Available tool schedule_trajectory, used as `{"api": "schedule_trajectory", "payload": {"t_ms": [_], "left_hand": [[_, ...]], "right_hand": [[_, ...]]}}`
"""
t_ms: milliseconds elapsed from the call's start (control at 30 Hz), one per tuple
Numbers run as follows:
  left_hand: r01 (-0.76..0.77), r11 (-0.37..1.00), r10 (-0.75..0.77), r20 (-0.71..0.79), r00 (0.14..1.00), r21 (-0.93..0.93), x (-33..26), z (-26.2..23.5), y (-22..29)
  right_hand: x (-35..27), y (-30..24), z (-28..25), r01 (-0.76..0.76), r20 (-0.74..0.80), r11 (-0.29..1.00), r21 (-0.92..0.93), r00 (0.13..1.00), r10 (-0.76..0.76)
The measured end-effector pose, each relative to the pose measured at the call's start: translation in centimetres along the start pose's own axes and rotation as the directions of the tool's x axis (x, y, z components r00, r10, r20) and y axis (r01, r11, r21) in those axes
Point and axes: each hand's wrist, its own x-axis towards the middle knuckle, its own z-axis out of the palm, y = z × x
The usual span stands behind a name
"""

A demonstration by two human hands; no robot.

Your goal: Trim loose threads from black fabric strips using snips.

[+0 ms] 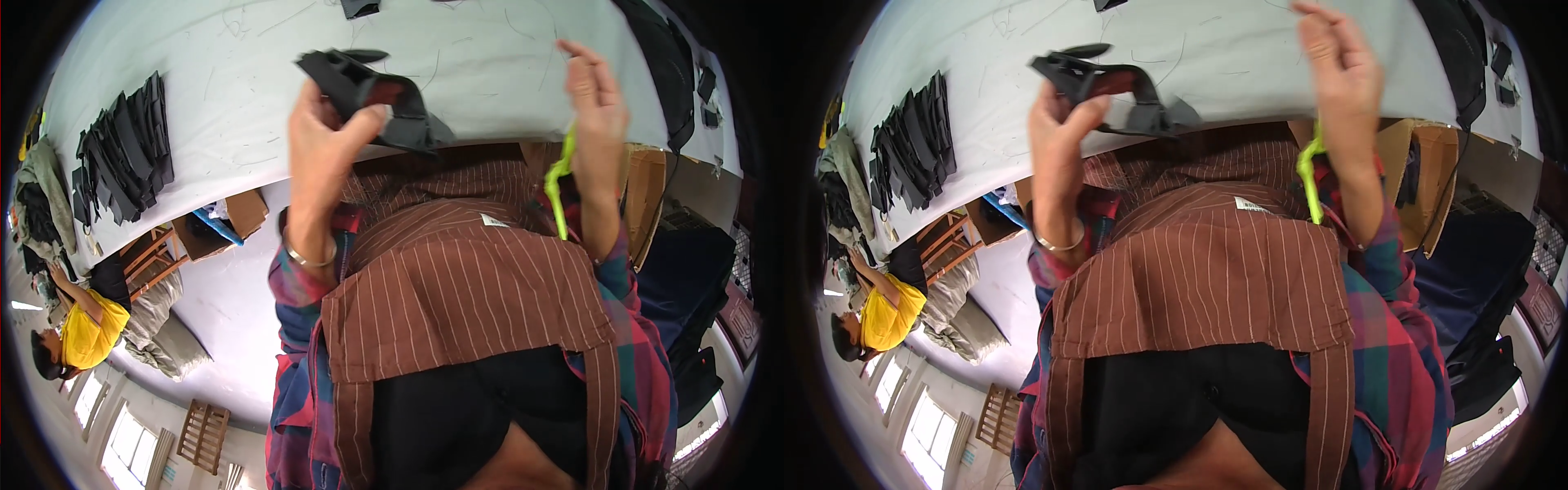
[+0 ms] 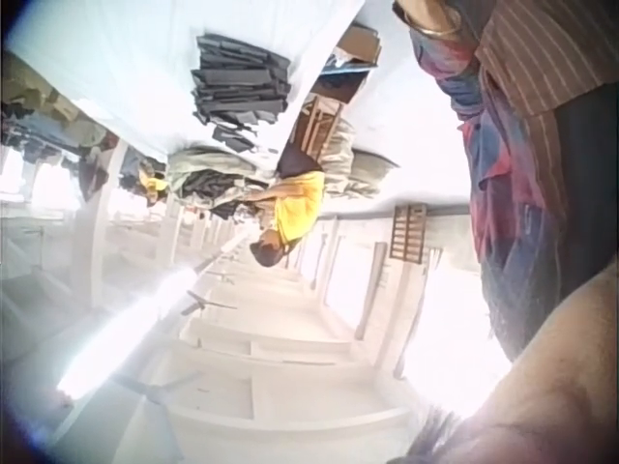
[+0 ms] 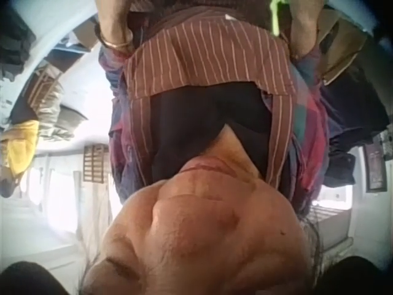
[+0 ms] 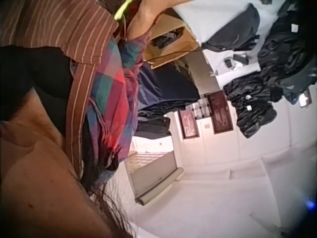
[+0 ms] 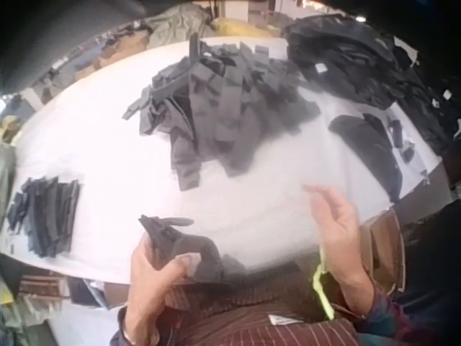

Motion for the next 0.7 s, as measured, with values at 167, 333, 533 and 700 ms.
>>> {"api": "schedule_trajectory", "payload": {"t_ms": [167, 333, 533, 700], "left_hand": [[0.022, 0.988, -0.023, 0.007, 1.000, 0.151, 1.6, -1.1, -1.1], [0.115, 0.993, -0.111, 0.109, 0.988, -0.038, 2.2, -0.6, -2.0], [0.152, 0.974, -0.132, 0.127, 0.983, -0.168, 1.7, -1.2, -2.4], [0.129, 0.975, -0.107, 0.122, 0.987, -0.181, 1.5, -1.1, -2.6]], "right_hand": [[1.0, -0.7, -0.4, 0.058, 0.154, 0.998, -0.007, 0.987, -0.056], [-1.7, -0.9, 4.1, 0.232, 0.506, 0.936, -0.264, 0.860, -0.070], [-2.0, -0.1, 6.8, 0.480, 0.544, 0.783, -0.395, 0.809, -0.221], [-1.5, 0.7, 7.3, 0.571, 0.582, 0.731, -0.373, 0.758, -0.294]]}}
